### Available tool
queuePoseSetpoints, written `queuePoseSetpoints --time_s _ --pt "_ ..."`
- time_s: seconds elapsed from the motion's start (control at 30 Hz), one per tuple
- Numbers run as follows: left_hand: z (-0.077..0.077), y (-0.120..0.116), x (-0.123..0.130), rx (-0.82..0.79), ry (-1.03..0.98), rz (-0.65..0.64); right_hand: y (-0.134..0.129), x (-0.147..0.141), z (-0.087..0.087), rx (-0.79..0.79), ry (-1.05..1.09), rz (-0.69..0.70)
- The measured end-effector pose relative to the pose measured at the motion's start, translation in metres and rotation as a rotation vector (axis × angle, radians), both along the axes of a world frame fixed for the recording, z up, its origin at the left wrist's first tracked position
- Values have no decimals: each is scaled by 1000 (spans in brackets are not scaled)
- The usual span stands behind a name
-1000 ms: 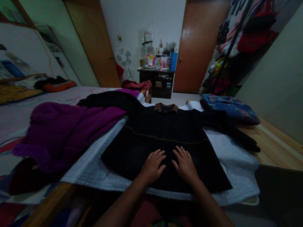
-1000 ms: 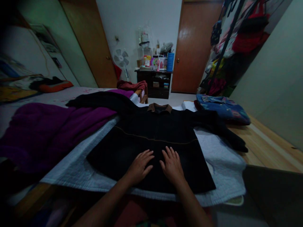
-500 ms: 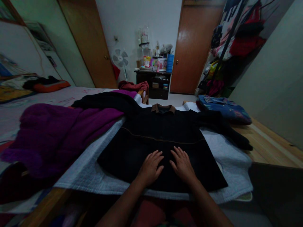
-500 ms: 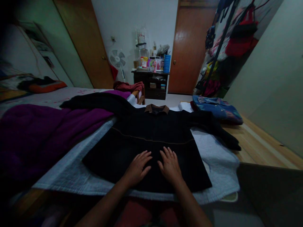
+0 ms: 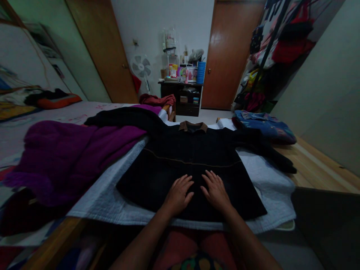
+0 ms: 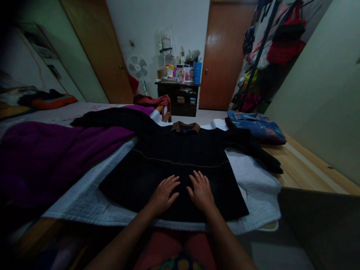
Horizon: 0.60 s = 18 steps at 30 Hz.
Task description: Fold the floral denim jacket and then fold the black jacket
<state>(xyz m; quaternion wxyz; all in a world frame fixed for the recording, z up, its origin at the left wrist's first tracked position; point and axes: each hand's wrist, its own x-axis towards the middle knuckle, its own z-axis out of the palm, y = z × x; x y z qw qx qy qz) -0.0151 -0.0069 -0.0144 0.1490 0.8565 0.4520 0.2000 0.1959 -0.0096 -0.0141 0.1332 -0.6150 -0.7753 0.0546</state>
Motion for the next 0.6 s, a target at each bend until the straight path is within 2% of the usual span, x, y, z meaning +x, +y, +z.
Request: queuePoseSetpoints --time_s 0.23,0.4,0.5,0.6 --pt "-1 0 0 12 14 40 1 0 -2 -8 39 -8" --pt "-6 2 -1 12 24 37 1 12 -2 6 181 43" --pt "-9 3 -1 8 20 41 0 34 10 121 274 31" --pt "-10 3 -1 3 13 40 0 66 27 289 236 -70"
